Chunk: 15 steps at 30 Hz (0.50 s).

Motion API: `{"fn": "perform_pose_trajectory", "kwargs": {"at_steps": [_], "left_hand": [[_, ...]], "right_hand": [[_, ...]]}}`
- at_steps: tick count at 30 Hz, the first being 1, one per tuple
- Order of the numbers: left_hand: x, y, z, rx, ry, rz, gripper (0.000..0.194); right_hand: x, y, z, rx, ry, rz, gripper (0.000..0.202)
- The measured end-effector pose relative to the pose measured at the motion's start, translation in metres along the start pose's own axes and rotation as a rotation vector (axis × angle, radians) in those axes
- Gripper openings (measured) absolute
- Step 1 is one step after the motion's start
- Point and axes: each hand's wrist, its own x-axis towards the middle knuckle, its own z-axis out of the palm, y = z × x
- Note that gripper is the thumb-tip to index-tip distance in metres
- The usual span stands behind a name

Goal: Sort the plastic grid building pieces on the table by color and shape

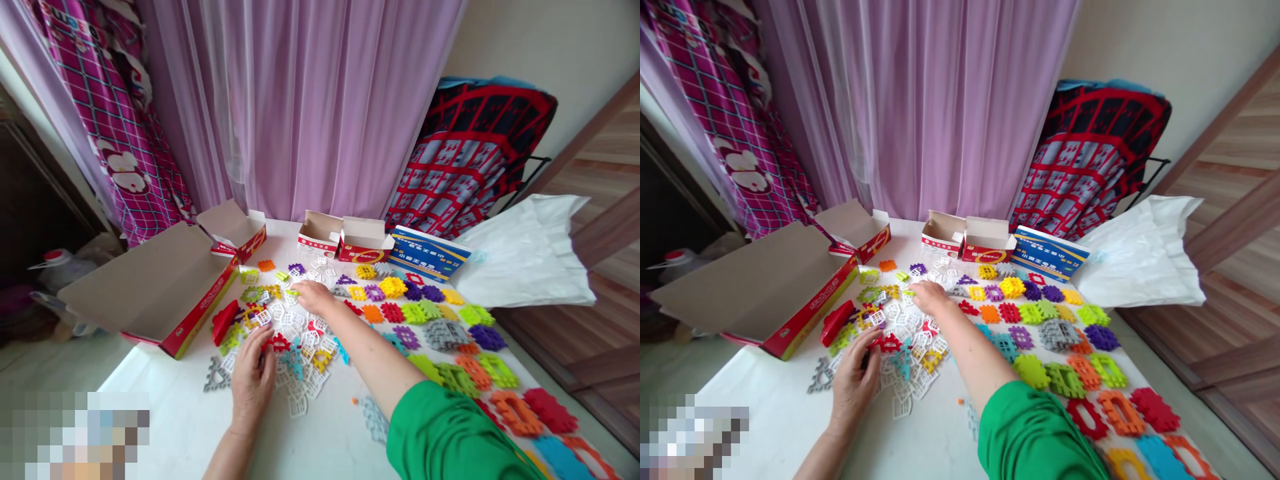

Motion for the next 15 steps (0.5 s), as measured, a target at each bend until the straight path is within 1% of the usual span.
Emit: {"fn": "perform_pose_trajectory", "kwargs": {"at_steps": [2, 4, 6, 8, 9, 11, 13, 15], "left_hand": [[0.000, 0.001, 0.001, -0.023, -0.002, -0.026, 0.023], [-0.001, 0.003, 0.001, -0.050, -0.010, -0.058, 0.024], [-0.001, 0.007, 0.002, -0.098, -0.026, -0.128, 0.026], [0.000, 0.012, 0.002, -0.169, -0.057, -0.239, 0.027], [0.001, 0.015, 0.003, -0.218, -0.075, -0.304, 0.029], [0.002, 0.020, 0.003, -0.344, -0.113, -0.434, 0.035], [0.005, 0.025, 0.003, -0.489, -0.148, -0.560, 0.044], [0.007, 0.030, 0.001, -0.606, -0.199, -0.681, 0.052]], "right_hand": [[-0.003, 0.002, -0.002, 0.126, 0.060, 0.124, 0.025], [-0.012, 0.002, -0.006, 0.385, 0.084, 0.232, 0.017], [-0.025, 0.001, -0.009, 0.716, 0.035, 0.257, 0.011], [-0.041, -0.002, -0.011, 0.966, -0.063, 0.231, 0.006], [-0.049, -0.005, -0.012, 1.038, -0.117, 0.217, 0.006], [-0.063, -0.010, -0.013, 1.103, -0.209, 0.182, 0.010], [-0.074, -0.015, -0.012, 1.116, -0.274, 0.134, 0.015], [-0.080, -0.020, -0.010, 1.101, -0.312, 0.100, 0.021]]}}
